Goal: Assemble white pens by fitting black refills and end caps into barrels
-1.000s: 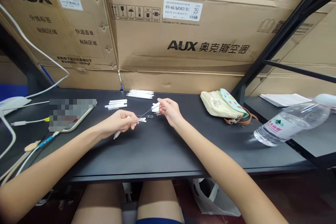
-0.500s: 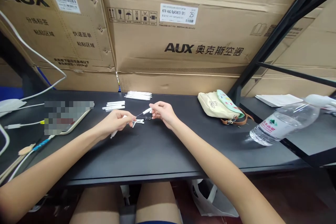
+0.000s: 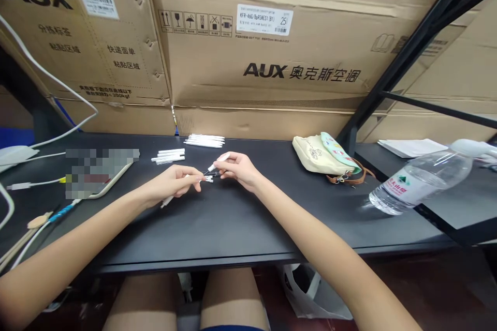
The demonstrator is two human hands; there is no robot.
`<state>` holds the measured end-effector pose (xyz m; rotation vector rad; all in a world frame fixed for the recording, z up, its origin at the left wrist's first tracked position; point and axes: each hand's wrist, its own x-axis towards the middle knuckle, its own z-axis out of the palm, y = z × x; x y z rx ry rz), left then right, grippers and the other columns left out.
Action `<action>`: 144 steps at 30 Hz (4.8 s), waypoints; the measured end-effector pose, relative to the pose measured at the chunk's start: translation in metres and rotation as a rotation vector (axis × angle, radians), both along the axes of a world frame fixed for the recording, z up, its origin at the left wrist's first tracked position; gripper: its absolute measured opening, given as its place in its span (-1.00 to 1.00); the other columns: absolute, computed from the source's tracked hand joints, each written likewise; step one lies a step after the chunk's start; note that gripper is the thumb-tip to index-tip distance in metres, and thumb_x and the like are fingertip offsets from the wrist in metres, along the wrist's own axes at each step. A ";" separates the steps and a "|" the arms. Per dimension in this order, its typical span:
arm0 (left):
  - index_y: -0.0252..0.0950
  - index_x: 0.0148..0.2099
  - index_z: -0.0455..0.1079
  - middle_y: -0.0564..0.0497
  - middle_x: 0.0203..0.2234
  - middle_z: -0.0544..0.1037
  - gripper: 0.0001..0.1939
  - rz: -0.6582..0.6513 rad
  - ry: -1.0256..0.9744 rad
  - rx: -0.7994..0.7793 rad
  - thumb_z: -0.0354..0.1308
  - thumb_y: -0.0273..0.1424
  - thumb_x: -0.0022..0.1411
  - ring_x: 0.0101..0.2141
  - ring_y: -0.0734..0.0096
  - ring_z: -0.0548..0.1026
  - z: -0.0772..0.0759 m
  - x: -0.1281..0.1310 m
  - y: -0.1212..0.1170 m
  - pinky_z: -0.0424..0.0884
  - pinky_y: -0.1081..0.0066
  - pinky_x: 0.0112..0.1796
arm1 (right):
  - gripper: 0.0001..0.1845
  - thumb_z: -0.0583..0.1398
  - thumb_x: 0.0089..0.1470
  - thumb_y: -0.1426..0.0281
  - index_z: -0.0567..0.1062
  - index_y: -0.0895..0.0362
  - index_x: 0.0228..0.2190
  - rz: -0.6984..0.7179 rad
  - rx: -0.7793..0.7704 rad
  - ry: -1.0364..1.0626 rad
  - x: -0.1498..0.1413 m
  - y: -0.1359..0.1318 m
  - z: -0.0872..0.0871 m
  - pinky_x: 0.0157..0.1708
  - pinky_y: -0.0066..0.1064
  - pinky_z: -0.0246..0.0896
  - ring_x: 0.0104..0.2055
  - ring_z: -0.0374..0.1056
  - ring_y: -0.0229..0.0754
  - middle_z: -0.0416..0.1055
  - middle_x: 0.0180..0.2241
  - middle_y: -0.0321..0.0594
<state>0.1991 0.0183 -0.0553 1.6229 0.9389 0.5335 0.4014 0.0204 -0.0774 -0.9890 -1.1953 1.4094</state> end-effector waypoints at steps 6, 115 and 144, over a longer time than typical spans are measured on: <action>-0.37 -0.28 0.42 -0.03 -0.48 0.52 -0.67 -0.031 -0.003 -0.019 0.16 -0.17 0.04 -0.68 0.68 0.12 0.001 -0.001 0.000 0.03 0.60 -0.66 | -0.65 0.36 -0.24 0.16 0.46 0.20 -0.56 -0.027 -0.045 0.105 0.000 0.002 0.003 -0.58 -0.55 0.26 -0.61 0.26 -0.40 0.33 -0.64 -0.36; -0.24 -0.06 0.42 0.03 -0.39 0.55 -0.69 -0.151 0.168 0.619 -0.09 -0.33 0.29 -0.40 0.45 0.45 -0.011 0.002 -0.006 0.28 0.50 -0.27 | -0.56 0.27 -0.15 0.03 0.37 0.17 -0.59 0.045 0.151 -0.298 -0.020 -0.018 0.007 -0.70 -0.51 0.17 -0.74 0.20 -0.38 0.28 -0.75 -0.39; -0.39 -0.32 0.34 -0.07 -0.39 0.56 -0.88 0.745 -0.684 -0.217 0.20 -0.62 0.06 -0.26 0.39 0.55 -0.003 0.011 0.004 0.44 0.41 -0.13 | -0.87 0.08 0.16 0.41 0.43 0.10 -0.37 -0.047 1.257 -0.761 -0.046 -0.037 -0.018 -0.47 -0.49 0.28 -0.50 0.32 -0.30 0.43 -0.48 -0.20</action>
